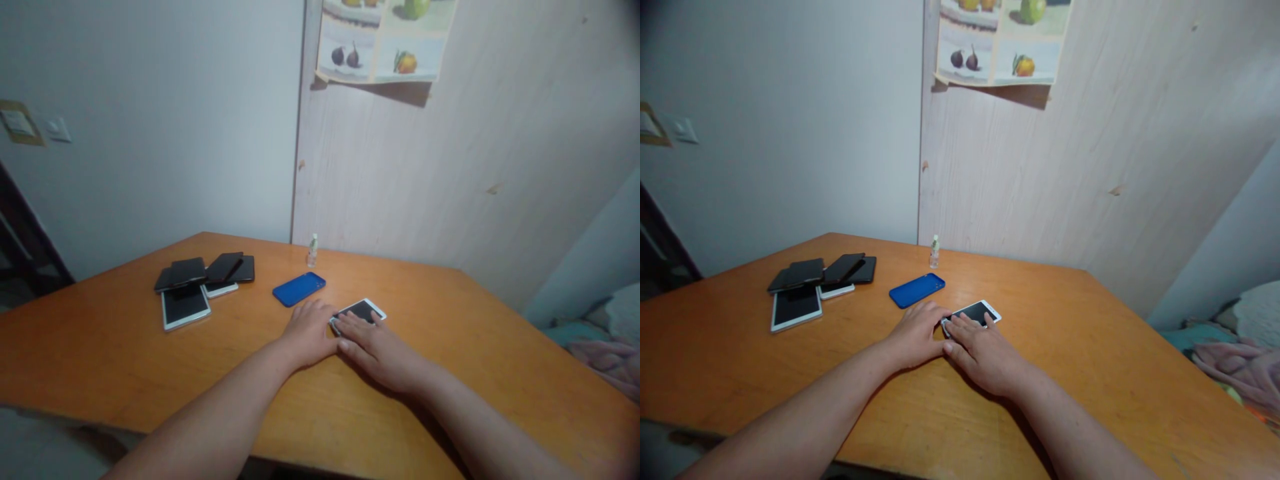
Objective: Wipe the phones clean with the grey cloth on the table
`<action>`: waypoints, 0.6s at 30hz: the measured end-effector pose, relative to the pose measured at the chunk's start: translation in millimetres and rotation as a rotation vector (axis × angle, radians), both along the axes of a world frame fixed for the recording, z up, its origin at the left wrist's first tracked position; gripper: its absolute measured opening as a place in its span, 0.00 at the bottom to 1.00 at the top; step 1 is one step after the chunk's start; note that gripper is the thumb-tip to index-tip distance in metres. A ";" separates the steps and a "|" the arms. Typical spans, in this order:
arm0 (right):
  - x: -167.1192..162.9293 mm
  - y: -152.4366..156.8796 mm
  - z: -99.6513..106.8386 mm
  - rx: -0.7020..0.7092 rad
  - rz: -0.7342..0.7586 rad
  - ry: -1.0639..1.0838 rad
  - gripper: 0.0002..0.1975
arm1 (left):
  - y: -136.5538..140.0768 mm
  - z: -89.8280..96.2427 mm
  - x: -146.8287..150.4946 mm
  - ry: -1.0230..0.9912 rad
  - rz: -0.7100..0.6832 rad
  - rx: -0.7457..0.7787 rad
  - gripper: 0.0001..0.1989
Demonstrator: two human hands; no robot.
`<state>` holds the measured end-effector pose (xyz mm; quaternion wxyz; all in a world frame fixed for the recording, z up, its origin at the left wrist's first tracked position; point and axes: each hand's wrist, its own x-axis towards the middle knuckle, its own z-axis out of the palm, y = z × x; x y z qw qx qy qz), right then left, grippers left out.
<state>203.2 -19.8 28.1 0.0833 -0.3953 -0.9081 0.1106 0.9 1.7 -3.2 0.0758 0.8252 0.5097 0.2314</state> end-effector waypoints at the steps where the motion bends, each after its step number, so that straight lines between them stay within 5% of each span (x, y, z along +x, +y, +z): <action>1: 1.0 2.0 -0.9 0.006 -0.023 -0.007 0.27 | -0.4 0.6 0.2 0.000 0.001 0.001 0.23; 7: 19.6 20.7 -10.5 0.055 -0.324 -0.069 0.28 | -2.6 4.4 1.0 -0.004 0.003 -0.012 0.27; 14: -0.2 -3.4 -1.0 -0.049 -0.002 0.007 0.28 | 0.1 -0.1 0.2 0.000 0.006 0.002 0.22; 18: 3.7 1.6 -1.5 -0.019 -0.023 0.008 0.27 | -0.6 1.2 0.6 -0.001 -0.005 -0.001 0.23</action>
